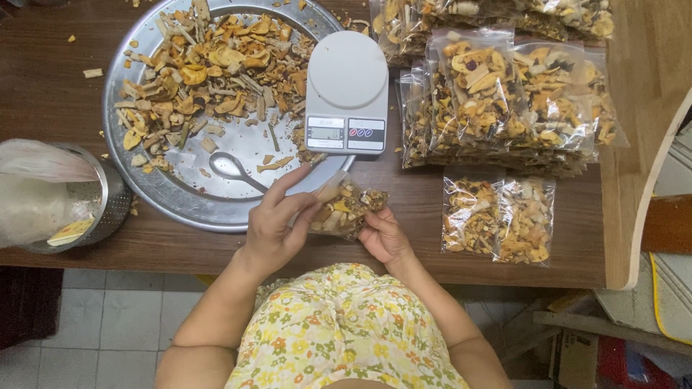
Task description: The person scoops dried mushroom pieces from a metal tray into small plastic bags using a spoon, weighs each bag on a digital scale, and places the sealed bags on the table. The process is repeated multiple times throughout the clip.
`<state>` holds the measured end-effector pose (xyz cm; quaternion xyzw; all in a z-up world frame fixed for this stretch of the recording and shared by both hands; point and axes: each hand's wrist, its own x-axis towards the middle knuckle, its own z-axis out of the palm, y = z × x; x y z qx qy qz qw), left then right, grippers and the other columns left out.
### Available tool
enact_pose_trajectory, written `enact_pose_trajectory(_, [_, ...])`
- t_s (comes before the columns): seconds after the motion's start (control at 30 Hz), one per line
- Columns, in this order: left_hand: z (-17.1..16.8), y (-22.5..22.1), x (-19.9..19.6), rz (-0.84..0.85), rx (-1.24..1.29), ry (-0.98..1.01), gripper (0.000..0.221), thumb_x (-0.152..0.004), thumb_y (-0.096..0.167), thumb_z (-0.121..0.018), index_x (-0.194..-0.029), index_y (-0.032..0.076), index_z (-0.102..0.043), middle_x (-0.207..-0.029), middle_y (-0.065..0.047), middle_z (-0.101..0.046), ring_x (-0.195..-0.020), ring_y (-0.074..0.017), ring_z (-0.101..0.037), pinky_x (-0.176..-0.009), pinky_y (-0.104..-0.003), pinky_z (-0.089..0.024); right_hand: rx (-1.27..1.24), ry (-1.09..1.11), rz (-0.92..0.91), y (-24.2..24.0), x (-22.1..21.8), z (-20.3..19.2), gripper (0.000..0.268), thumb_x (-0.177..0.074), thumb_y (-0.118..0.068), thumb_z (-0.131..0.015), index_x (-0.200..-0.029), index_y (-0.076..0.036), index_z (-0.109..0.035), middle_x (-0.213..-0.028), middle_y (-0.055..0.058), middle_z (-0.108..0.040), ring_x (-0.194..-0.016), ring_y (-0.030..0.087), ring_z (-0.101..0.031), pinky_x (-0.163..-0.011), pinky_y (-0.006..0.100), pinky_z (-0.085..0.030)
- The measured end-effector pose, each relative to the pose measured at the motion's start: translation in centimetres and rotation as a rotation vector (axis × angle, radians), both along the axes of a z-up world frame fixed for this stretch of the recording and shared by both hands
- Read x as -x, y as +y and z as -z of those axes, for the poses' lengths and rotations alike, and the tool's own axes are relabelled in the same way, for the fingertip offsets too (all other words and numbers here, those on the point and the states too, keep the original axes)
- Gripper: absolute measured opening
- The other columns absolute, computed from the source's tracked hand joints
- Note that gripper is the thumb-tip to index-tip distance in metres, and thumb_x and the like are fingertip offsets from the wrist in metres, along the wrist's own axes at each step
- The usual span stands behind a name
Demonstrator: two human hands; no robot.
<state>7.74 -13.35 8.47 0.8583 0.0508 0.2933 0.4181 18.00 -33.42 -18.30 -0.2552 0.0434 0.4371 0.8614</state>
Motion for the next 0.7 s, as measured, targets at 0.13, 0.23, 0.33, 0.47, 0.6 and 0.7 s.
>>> enact_pose_trajectory(0.13, [0.2,0.4,-0.2,0.059,0.031,0.024,0.01,-0.085,0.004,-0.078,-0.081,0.006,-0.069,-0.127,-0.017,-0.068,-0.099,-0.0371,-0.073,-0.079,-0.043,-0.063,0.01,0.0,0.002,-0.4,-0.1,0.6,0.05,-0.09,0.0,-0.063,-0.137,-0.017,-0.059,-0.138,0.013,-0.065,-0.125,0.038,-0.062,-0.104,0.061,-0.052])
enact_pose_trajectory(0.23, [-1.0,0.0,-0.4,0.075,0.063,0.038,0.006,-0.086,0.003,-0.075,-0.088,0.007,-0.072,-0.13,-0.022,-0.065,-0.104,-0.0416,-0.07,-0.084,-0.048,-0.062,0.024,0.003,0.007,-0.7,0.1,0.6,0.052,-0.09,0.001,-0.062,-0.139,-0.016,-0.058,-0.14,0.012,-0.064,-0.127,0.039,-0.061,-0.105,0.063,-0.05])
enact_pose_trajectory(0.33, [-1.9,0.2,-0.3,0.094,0.042,0.077,0.008,-0.088,-0.001,-0.071,-0.091,0.005,-0.074,-0.128,-0.024,-0.065,-0.106,-0.0426,-0.069,-0.083,-0.051,-0.06,0.037,0.0,0.014,-1.0,0.0,0.7,0.052,-0.09,0.001,-0.062,-0.139,-0.016,-0.058,-0.139,0.012,-0.064,-0.125,0.039,-0.063,-0.104,0.062,-0.051])
enact_pose_trajectory(0.47, [-1.7,0.2,-0.2,0.135,0.089,0.051,0.007,-0.088,0.0,-0.07,-0.093,0.006,-0.071,-0.132,-0.022,-0.063,-0.107,-0.0423,-0.069,-0.086,-0.052,-0.06,0.036,-0.009,0.012,-1.2,0.1,1.2,0.05,-0.09,0.0,-0.063,-0.138,-0.016,-0.059,-0.137,0.011,-0.066,-0.124,0.036,-0.064,-0.103,0.06,-0.053])
enact_pose_trajectory(0.6, [-1.1,0.4,-0.1,0.1,0.071,0.096,0.006,-0.088,0.002,-0.071,-0.084,0.006,-0.069,-0.111,-0.018,-0.072,-0.093,-0.0403,-0.074,-0.076,-0.045,-0.062,0.041,-0.003,0.019,-1.2,0.1,1.5,0.052,-0.09,0.001,-0.062,-0.139,-0.016,-0.058,-0.139,0.011,-0.065,-0.125,0.038,-0.063,-0.104,0.062,-0.052])
enact_pose_trajectory(0.7, [1.0,0.7,-0.1,0.02,0.269,0.112,0.008,-0.091,0.003,-0.07,-0.084,0.003,-0.067,-0.099,-0.016,-0.076,-0.083,-0.0326,-0.077,-0.07,-0.039,-0.063,0.063,0.0,0.019,-1.0,0.3,1.3,0.052,-0.089,0.0,-0.064,-0.139,-0.015,-0.058,-0.138,0.011,-0.065,-0.124,0.037,-0.064,-0.103,0.059,-0.053])
